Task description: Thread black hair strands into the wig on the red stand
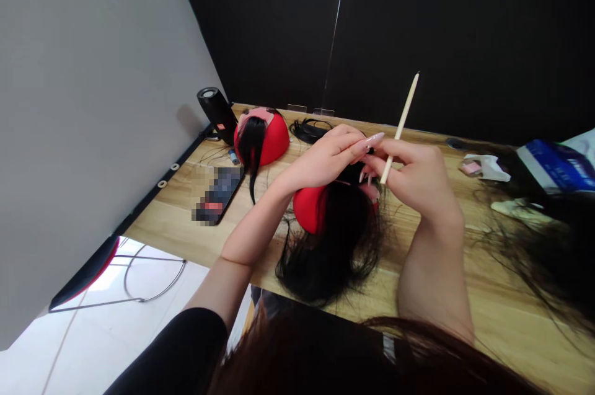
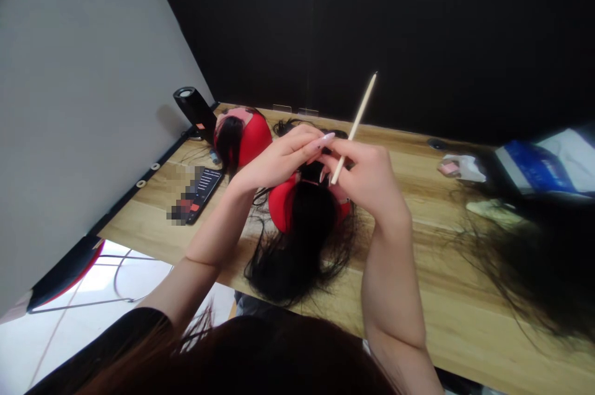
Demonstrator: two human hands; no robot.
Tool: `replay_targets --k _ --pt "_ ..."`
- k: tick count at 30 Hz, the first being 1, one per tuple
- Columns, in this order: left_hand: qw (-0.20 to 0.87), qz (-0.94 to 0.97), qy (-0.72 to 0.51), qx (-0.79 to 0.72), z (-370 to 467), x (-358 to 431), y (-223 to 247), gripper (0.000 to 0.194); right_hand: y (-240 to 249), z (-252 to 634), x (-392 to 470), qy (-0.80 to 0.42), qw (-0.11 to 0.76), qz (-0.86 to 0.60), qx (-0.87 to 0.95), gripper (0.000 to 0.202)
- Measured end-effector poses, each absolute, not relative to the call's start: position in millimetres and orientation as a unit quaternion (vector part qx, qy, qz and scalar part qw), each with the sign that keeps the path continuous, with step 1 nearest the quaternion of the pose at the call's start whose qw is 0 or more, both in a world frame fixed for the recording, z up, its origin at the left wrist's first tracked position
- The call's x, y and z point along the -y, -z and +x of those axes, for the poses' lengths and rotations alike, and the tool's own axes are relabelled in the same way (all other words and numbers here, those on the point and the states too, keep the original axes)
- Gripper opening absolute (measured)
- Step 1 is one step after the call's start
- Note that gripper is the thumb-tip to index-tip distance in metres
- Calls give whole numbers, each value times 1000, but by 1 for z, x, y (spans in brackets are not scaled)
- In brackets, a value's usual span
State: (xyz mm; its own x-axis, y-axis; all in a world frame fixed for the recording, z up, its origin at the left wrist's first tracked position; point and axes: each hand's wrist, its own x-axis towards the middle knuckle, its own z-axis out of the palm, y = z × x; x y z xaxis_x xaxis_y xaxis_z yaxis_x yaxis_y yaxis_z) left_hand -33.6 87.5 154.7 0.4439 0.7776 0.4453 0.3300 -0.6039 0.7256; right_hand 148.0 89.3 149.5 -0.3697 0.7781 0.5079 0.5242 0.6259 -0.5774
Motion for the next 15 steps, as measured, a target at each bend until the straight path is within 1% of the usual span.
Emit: replay_targets --k 2,5,9,15 --pt "278 806 -397 -340 -35 -89 -154 33 -148 149 -91 -191 401 -400 802 15" --pt "280 805 -397 -339 -36 -88 -156 37 -145 150 -93 -218 441 -398 774 16" --pt "287 792 -415 -345 -39 -86 -159 42 -144 152 -97 -216 478 -414 744 15" --pt "302 761 -473 -325 -49 -89 -159 46 -144 150 -99 -226 499 -423 722 11"
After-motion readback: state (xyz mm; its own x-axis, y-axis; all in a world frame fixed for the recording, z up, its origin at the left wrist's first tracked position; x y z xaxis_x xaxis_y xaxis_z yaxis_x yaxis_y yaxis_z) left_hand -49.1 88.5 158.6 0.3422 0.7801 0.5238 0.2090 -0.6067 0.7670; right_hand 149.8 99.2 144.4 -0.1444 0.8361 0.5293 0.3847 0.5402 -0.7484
